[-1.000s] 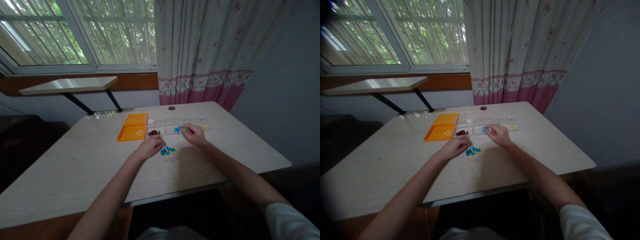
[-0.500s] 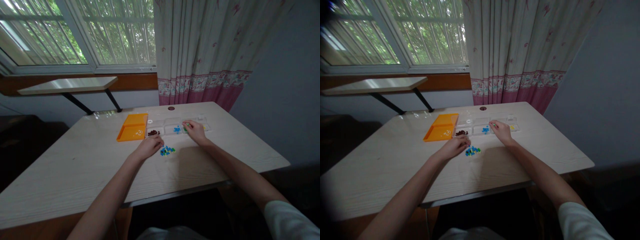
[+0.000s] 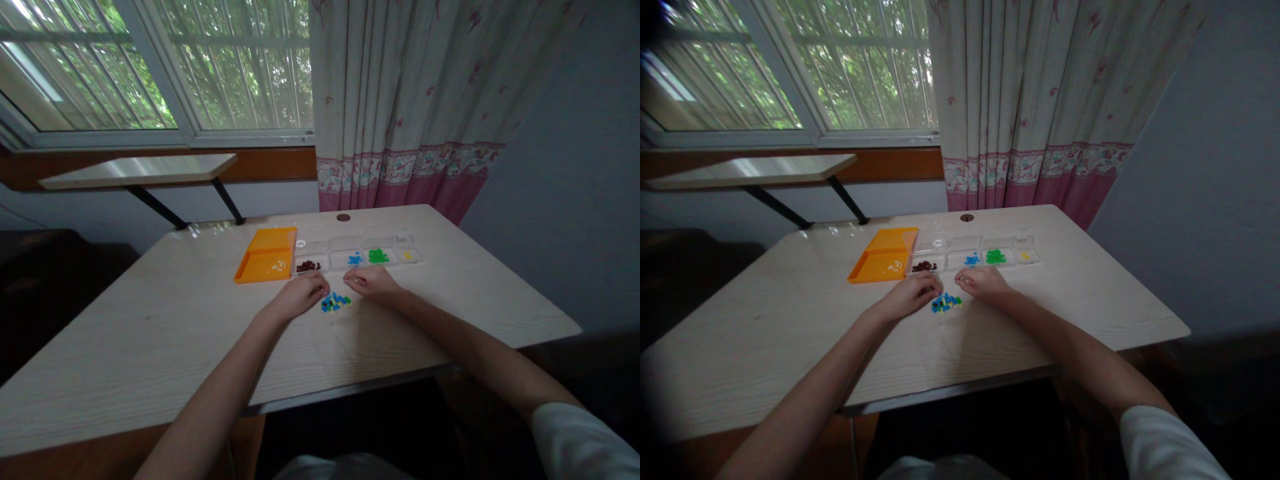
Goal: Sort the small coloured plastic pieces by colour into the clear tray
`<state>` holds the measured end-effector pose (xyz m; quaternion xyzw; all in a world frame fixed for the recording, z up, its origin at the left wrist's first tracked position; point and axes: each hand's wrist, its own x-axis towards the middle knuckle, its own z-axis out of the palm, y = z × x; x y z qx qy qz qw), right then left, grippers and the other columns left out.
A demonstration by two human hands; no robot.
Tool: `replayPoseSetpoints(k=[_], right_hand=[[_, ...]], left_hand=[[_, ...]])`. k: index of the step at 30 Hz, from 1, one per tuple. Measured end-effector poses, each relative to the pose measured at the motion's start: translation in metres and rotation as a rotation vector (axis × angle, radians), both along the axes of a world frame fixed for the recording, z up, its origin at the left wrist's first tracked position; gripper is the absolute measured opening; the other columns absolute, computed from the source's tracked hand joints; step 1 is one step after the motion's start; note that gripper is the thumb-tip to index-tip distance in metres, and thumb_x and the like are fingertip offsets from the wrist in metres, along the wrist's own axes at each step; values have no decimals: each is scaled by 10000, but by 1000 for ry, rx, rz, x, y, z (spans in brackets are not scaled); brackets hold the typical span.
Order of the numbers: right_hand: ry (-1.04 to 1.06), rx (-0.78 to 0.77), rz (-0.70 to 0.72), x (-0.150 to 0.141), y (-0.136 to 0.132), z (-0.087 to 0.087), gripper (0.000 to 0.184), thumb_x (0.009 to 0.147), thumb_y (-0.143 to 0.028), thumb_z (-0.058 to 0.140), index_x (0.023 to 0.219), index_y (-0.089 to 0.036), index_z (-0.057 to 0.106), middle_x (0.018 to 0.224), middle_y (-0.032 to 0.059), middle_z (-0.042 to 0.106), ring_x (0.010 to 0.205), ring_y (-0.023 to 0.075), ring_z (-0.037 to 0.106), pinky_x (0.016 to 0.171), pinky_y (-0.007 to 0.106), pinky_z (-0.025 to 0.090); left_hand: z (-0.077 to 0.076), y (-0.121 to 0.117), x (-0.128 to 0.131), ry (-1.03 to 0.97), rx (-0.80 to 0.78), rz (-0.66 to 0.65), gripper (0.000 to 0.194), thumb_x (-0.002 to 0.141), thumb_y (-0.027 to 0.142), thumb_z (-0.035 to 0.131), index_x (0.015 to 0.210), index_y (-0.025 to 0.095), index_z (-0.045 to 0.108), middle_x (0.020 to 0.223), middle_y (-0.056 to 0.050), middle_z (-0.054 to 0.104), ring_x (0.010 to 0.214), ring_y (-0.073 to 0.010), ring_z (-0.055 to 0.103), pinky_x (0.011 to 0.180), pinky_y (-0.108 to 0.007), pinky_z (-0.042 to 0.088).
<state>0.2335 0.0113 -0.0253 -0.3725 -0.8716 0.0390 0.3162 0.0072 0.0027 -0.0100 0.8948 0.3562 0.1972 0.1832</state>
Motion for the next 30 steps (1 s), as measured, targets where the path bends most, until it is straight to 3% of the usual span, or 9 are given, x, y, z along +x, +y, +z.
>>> replayPoseSetpoints(k=[10, 21, 30], right_hand=[[-70, 68, 13, -14, -13, -2, 159, 792, -324, 558, 830, -227, 679, 610, -28, 656, 539, 85, 555, 547, 184, 343], [6, 188, -6, -16, -13, -3, 213, 800, -373, 539, 795, -216, 684, 541, -26, 625, 472, 72, 505, 508, 182, 323], [48, 257, 27, -15, -11, 2, 212, 803, -331, 525, 735, -202, 678, 496, -31, 591, 444, 66, 486, 501, 180, 340]], left_hand=[[4, -5, 13, -287, -110, 73, 216, 831, 286, 479, 804, 124, 619, 757, -47, 573, 732, -136, 513, 658, -239, 397], [-3, -3, 13, -335, -184, 59, 257, 822, 335, 498, 812, 110, 622, 740, -42, 560, 689, -121, 491, 607, -223, 373], [-1, -5, 13, -297, -156, 53, 234, 831, 311, 495, 827, 115, 624, 752, -43, 559, 702, -122, 499, 623, -225, 393]])
